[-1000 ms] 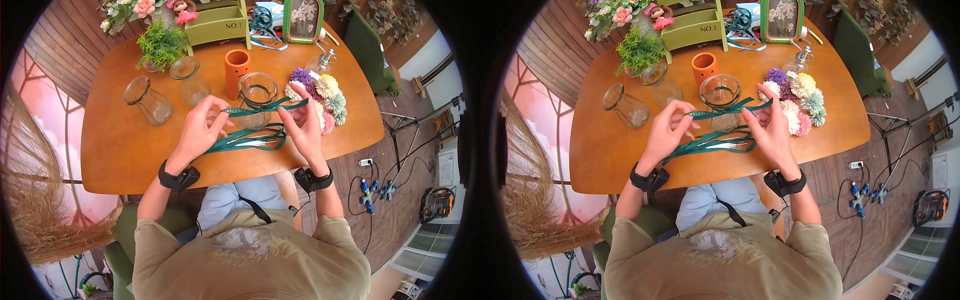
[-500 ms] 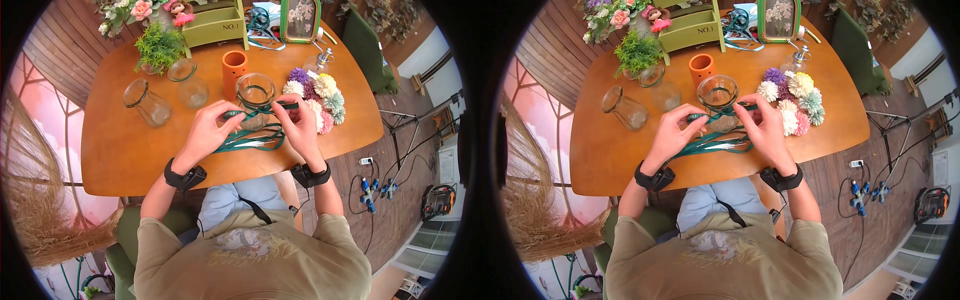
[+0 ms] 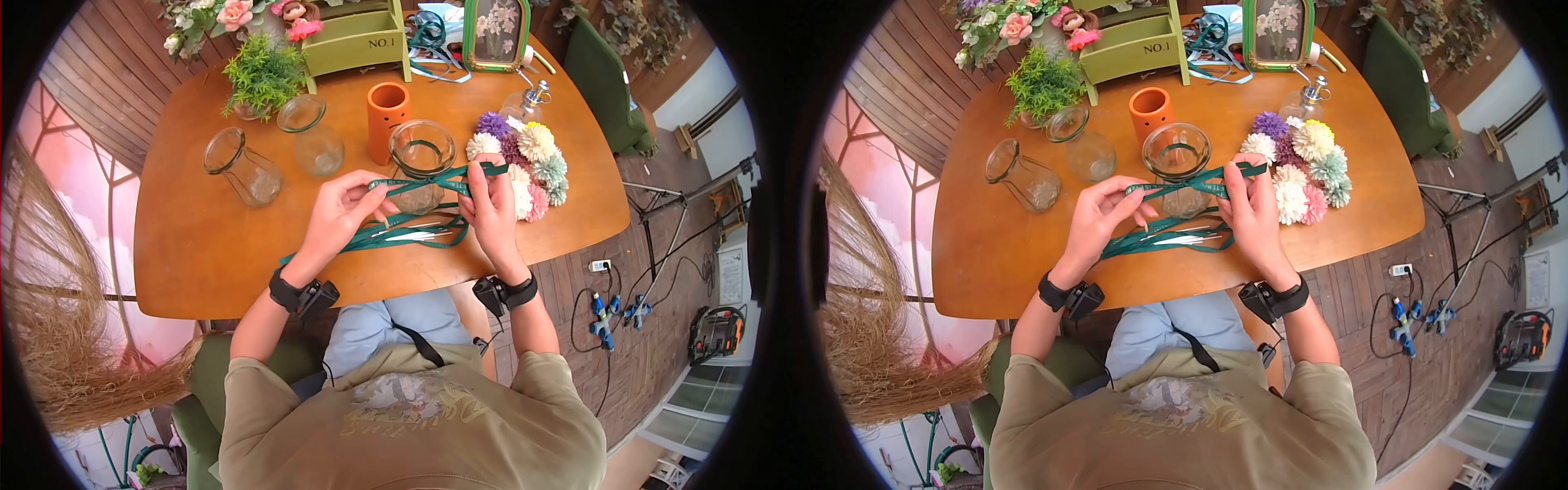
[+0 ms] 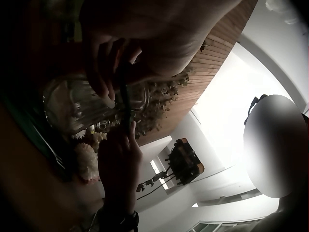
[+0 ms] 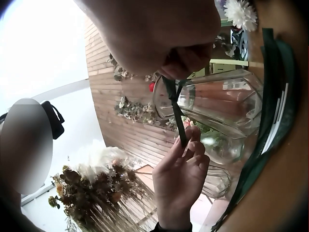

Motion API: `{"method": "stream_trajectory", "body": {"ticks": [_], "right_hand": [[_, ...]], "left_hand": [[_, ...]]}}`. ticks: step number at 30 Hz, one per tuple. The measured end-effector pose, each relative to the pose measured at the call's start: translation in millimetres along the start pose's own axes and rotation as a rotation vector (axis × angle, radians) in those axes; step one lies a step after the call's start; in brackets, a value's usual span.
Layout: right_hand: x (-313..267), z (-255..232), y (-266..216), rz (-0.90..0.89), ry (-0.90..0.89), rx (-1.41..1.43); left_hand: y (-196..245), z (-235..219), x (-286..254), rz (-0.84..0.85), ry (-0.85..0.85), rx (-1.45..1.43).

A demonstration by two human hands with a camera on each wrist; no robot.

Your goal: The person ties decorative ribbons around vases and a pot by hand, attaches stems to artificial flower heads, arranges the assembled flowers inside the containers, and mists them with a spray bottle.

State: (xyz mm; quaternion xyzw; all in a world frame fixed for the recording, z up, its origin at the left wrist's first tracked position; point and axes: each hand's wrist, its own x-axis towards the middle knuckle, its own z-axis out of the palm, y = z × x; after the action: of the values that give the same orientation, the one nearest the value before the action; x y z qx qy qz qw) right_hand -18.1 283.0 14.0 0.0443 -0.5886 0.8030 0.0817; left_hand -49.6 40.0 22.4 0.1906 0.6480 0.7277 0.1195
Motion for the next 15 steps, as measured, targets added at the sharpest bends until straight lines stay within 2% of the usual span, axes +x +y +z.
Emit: {"method": "stream_trajectory", "body": {"ticks": [5,7,8,10,15], "right_hand": [[2.5,-2.8,-2.2,-0.007,-0.037,-0.048],[2.2,-1.8,-9.9,-0.029,-0.046,-0.095],[2.1,-1.5,-13.1,-0.052,-0.055,-0.141],[5.1,-5.7,-15.9,-0.036,-0.057,-0.124],[14.1,-12.6,-14.4,-0.008,-0.02,-0.014]], "left_hand": [[12.8,8.9,0.0,-0.086,-0.012,-0.14],[9.7,5.0,3.9,-0.043,-0.063,0.07],[9.5,3.5,5.4,-0.043,-0.062,0.07],[9.2,2.0,8.6,0.017,0.052,0.139],[0.8,0.5,8.4,0.057,0.096,0.131]]}}
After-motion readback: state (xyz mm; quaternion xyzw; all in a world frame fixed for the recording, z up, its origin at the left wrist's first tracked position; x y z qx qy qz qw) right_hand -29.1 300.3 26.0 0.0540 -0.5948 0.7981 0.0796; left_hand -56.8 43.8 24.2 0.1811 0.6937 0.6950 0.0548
